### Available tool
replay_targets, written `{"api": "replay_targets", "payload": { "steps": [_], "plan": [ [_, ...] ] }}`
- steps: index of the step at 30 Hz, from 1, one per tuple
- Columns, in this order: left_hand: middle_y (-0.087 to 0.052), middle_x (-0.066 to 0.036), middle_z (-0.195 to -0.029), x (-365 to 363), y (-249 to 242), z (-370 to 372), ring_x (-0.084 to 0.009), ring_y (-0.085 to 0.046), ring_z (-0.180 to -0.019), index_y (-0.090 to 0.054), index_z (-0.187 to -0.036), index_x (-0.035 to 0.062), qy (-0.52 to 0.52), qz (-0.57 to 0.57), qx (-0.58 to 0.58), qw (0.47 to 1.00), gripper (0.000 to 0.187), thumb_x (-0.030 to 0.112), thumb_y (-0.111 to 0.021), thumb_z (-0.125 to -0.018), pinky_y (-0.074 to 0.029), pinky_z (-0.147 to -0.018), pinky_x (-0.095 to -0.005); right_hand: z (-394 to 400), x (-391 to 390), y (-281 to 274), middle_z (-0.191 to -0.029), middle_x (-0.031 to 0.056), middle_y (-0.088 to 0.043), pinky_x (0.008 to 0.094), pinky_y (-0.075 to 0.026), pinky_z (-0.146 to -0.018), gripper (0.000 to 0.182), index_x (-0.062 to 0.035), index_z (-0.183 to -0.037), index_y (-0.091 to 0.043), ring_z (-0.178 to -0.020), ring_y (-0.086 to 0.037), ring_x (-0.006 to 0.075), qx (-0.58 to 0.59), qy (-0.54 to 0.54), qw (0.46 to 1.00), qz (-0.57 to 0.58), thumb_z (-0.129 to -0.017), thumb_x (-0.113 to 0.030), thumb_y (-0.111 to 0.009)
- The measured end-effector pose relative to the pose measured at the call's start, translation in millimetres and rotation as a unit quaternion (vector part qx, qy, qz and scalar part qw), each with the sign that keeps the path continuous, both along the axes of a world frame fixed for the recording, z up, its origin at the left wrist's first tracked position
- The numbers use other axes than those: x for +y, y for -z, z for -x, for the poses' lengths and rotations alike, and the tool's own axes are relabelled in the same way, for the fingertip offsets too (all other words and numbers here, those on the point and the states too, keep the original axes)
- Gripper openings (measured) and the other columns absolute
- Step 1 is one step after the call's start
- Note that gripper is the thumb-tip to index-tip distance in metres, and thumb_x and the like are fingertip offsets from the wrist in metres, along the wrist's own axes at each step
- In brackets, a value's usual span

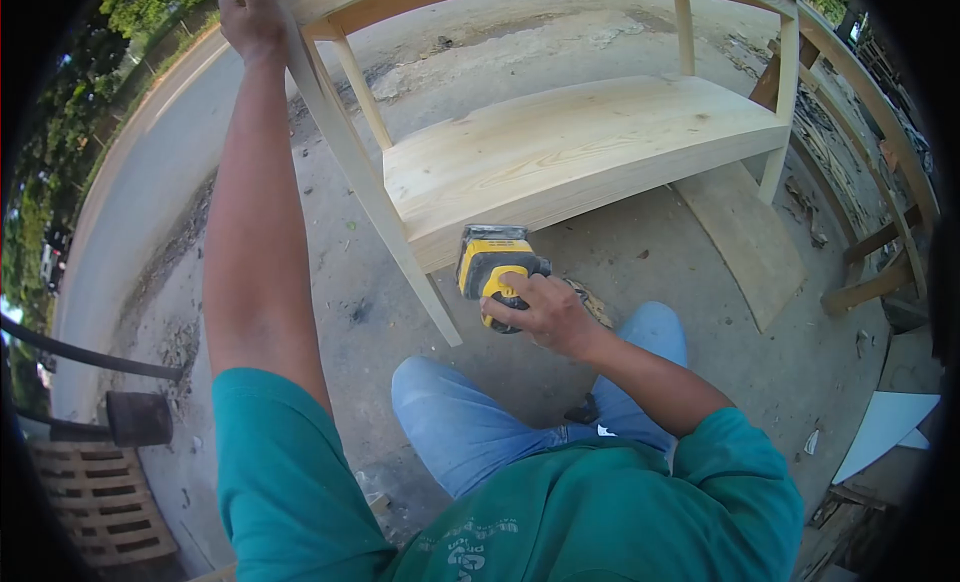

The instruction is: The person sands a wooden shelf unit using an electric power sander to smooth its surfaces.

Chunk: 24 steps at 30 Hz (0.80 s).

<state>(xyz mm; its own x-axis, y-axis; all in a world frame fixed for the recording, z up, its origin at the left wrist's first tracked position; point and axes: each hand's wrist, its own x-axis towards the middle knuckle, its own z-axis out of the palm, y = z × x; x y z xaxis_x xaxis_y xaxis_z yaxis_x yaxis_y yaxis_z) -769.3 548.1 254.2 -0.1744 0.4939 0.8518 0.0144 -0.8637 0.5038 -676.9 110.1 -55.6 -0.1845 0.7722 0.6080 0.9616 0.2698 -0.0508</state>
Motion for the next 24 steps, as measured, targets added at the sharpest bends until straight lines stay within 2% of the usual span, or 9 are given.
{"api": "replay_targets", "payload": {
  "steps": [5,7,9,11,14,17,20,22,24],
  "plan": [
    [-0.060,-0.005,-0.087,30.0,0.4,0.8,-0.0165,-0.054,-0.082,-0.063,-0.093,0.0009,0.028,0.007,-0.003,1.000,0.045,0.045,-0.059,-0.095,-0.045,-0.077,-0.0332,-107.1,-51.0,47.2,-0.126,0.0087,-0.053,0.0423,-0.057,-0.076,0.083,-0.0289,-0.127,-0.055,-0.103,-0.064,0.0330,0.107,0.138,0.982,-0.077,-0.055,-0.009,-0.089],
    [-0.058,-0.004,-0.087,19.5,-1.7,-3.4,-0.0154,-0.052,-0.082,-0.062,-0.093,0.0016,0.030,0.043,-0.019,0.998,0.043,0.044,-0.060,-0.095,-0.044,-0.078,-0.0323,-140.0,-62.7,44.1,-0.125,0.0104,-0.053,0.0461,-0.057,-0.081,0.083,-0.0250,-0.131,-0.050,-0.107,-0.063,0.0372,0.166,0.191,0.960,-0.119,-0.060,-0.007,-0.088],
    [-0.064,-0.014,-0.095,24.0,-1.9,-6.1,-0.0261,-0.059,-0.090,-0.063,-0.100,-0.0016,-0.004,0.039,-0.001,0.999,0.053,0.050,-0.056,-0.092,-0.046,-0.085,-0.0378,-172.6,-70.0,35.0,-0.127,0.0128,-0.052,0.0435,-0.057,-0.077,0.086,-0.0227,-0.138,-0.043,-0.106,-0.062,0.0375,0.156,0.244,0.942,-0.169,-0.065,-0.006,-0.086],
    [-0.068,-0.020,-0.100,18.1,-2.2,-9.7,-0.0330,-0.064,-0.097,-0.064,-0.105,-0.0027,-0.023,0.043,0.008,0.999,0.061,0.055,-0.053,-0.090,-0.047,-0.090,-0.0410,-203.6,-74.5,38.0,-0.121,0.0126,-0.055,0.0365,-0.056,-0.068,0.083,-0.0194,-0.140,-0.040,-0.093,-0.065,0.0288,0.171,0.337,0.901,-0.212,-0.071,-0.004,-0.082],
    [-0.068,-0.020,-0.100,16.5,-1.1,-9.7,-0.0331,-0.064,-0.097,-0.064,-0.106,-0.0028,-0.024,0.053,0.011,0.998,0.062,0.056,-0.053,-0.090,-0.047,-0.091,-0.0410,-218.5,-71.2,21.9,-0.112,0.0108,-0.057,0.0303,-0.053,-0.061,0.079,-0.0174,-0.142,-0.038,-0.078,-0.062,0.0189,0.614,0.335,0.678,-0.224,-0.076,-0.005,-0.080],
    [-0.068,-0.020,-0.100,33.9,-0.9,-10.1,-0.0336,-0.064,-0.098,-0.064,-0.107,-0.0031,-0.008,0.034,0.006,0.999,0.062,0.056,-0.054,-0.090,-0.046,-0.091,-0.0406,-206.1,-58.8,43.6,-0.104,0.0080,-0.057,0.0294,-0.051,-0.058,0.081,-0.0184,-0.145,-0.031,-0.070,-0.058,0.0138,0.703,0.276,0.584,-0.297,-0.080,-0.004,-0.078],
    [-0.060,-0.005,-0.090,26.1,0.3,-9.4,-0.0168,-0.055,-0.084,-0.061,-0.096,0.0006,-0.005,0.018,-0.013,1.000,0.043,0.044,-0.062,-0.093,-0.046,-0.080,-0.0337,-147.2,-35.6,64.0,-0.101,0.0072,-0.057,0.0330,-0.052,-0.060,0.081,-0.0204,-0.145,-0.027,-0.072,-0.059,0.0150,0.781,0.200,0.484,-0.339,-0.082,-0.003,-0.075],
    [-0.061,-0.006,-0.090,35.8,1.2,-1.7,-0.0173,-0.055,-0.085,-0.062,-0.097,-0.0003,0.016,0.022,-0.015,0.999,0.047,0.047,-0.061,-0.093,-0.046,-0.080,-0.0341,-99.2,-14.5,74.7,-0.101,0.0071,-0.058,0.0353,-0.053,-0.064,0.079,-0.0207,-0.142,-0.026,-0.073,-0.060,0.0166,0.845,0.139,0.388,-0.341,-0.082,-0.002,-0.074],
    [-0.061,-0.006,-0.090,24.9,-1.0,-4.6,-0.0178,-0.055,-0.085,-0.062,-0.098,-0.0006,0.002,0.024,-0.003,1.000,0.049,0.048,-0.060,-0.093,-0.046,-0.081,-0.0345,-44.9,5.0,73.9,-0.098,0.0077,-0.058,0.0362,-0.053,-0.068,0.078,-0.0207,-0.140,-0.025,-0.072,-0.060,0.0167,0.869,0.121,0.361,-0.317,-0.083,-0.001,-0.074]
  ]
}}
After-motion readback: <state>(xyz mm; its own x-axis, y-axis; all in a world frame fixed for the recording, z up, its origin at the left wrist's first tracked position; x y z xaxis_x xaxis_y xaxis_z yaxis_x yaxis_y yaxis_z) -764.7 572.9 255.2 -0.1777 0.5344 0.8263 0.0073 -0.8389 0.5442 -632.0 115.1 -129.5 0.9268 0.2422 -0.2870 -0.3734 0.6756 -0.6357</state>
